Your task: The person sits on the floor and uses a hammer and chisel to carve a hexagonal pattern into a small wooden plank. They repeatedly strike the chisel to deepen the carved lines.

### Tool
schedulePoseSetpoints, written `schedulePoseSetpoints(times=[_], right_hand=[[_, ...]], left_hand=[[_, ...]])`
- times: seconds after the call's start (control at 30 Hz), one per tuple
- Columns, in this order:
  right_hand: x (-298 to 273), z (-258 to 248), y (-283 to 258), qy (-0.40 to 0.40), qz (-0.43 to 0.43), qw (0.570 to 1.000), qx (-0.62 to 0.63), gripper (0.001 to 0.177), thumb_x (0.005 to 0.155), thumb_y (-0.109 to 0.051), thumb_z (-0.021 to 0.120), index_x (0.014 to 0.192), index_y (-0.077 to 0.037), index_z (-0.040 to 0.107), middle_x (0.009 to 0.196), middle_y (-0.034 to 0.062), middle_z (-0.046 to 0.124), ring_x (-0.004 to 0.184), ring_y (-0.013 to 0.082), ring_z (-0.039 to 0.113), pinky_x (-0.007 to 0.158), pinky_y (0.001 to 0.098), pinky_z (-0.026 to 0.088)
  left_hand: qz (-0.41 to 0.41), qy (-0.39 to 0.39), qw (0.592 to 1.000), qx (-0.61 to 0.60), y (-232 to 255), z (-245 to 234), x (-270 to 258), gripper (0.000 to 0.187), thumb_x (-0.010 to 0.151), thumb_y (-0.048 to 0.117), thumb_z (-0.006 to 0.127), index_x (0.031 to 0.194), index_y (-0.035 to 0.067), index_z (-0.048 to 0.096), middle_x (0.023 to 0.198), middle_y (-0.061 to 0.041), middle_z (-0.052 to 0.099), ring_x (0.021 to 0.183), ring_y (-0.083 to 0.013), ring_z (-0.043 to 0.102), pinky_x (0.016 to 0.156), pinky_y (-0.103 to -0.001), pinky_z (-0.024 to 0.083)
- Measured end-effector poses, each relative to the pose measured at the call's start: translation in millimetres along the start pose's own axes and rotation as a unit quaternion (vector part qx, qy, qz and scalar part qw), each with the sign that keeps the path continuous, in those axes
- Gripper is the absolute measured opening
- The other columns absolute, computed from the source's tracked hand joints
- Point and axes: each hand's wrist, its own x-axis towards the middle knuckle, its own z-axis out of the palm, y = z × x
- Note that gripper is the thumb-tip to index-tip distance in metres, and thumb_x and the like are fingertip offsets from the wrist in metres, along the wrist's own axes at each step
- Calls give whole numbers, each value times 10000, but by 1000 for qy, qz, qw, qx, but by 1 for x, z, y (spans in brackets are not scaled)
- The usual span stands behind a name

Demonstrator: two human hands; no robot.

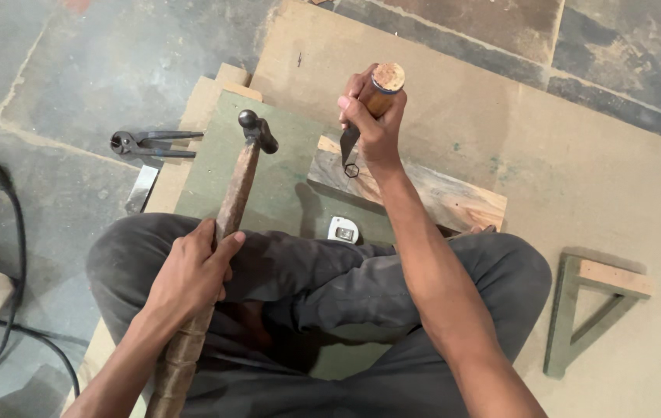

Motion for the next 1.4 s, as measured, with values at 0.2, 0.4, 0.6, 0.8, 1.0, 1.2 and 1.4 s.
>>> schedulePoseSetpoints(times=[0.2, 0.4, 0.6, 0.8, 1.0, 1.2, 1.4], right_hand=[[-3, 1, -1, -6, 0, 1000, -5, 163, 863, -34, 677, 920, -68, 529, 816, 32, 567, 644, 131, 567, 578, 289, 487], [-3, 0, -4, -9, 9, 1000, 17, 160, 863, -31, 674, 916, -66, 527, 806, 36, 549, 652, 135, 566, 587, 287, 476], [-2, -3, -3, -17, 9, 1000, 10, 156, 854, -55, 674, 909, -69, 529, 780, 39, 545, 638, 135, 563, 577, 285, 465], [-1, -4, -2, -25, 0, 1000, 3, 144, 857, -77, 672, 903, -79, 536, 758, 32, 554, 628, 132, 569, 576, 286, 477], [-1, -6, 1, -25, -5, 1000, -14, 128, 851, -74, 660, 898, -80, 541, 749, 32, 560, 610, 131, 572, 563, 290, 488], [-2, -5, 4, -18, 6, 1000, 12, 133, 842, -17, 607, 915, -58, 504, 745, 51, 537, 591, 132, 526, 537, 286, 437], [2, -3, 11, -28, -14, 999, 23, 121, 833, 24, 571, 904, -44, 501, 698, 54, 527, 580, 123, 499, 525, 275, 398]], left_hand=[[1, -3, 1000, -2, 3, 0, -1, 403, 985, 376, 568, 884, -13, 533, 610, -134, 618, 462, -233, 633, 496, -397, 518], [-6, -3, 1000, 4, 2, -1, -2, 425, 980, 385, 578, 867, -22, 533, 612, -131, 624, 461, -232, 636, 497, -396, 514], [4, 0, 1000, 7, 1, -1, -1, 420, 975, 386, 584, 864, -17, 546, 601, -130, 630, 455, -233, 640, 491, -393, 515], [6, -4, 1000, 8, -2, -1, 1, 417, 982, 389, 571, 873, -14, 549, 601, -128, 626, 453, -226, 636, 486, -393, 519], [-11, -9, 1000, 23, 2, -1, 0, 426, 998, 400, 553, 888, -12, 555, 609, -125, 626, 459, -219, 634, 493, -390, 528], [9, -4, 1000, -3, 11, -8, -9, 398, 984, 365, 564, 904, -24, 554, 608, -121, 626, 461, -222, 631, 481, -396, 523], [149, 104, 983, -36, 51, -45, -44, 404, 1015, 370, 595, 909, -20, 574, 580, -120, 624, 467, -216, 617, 481, -384, 505]])
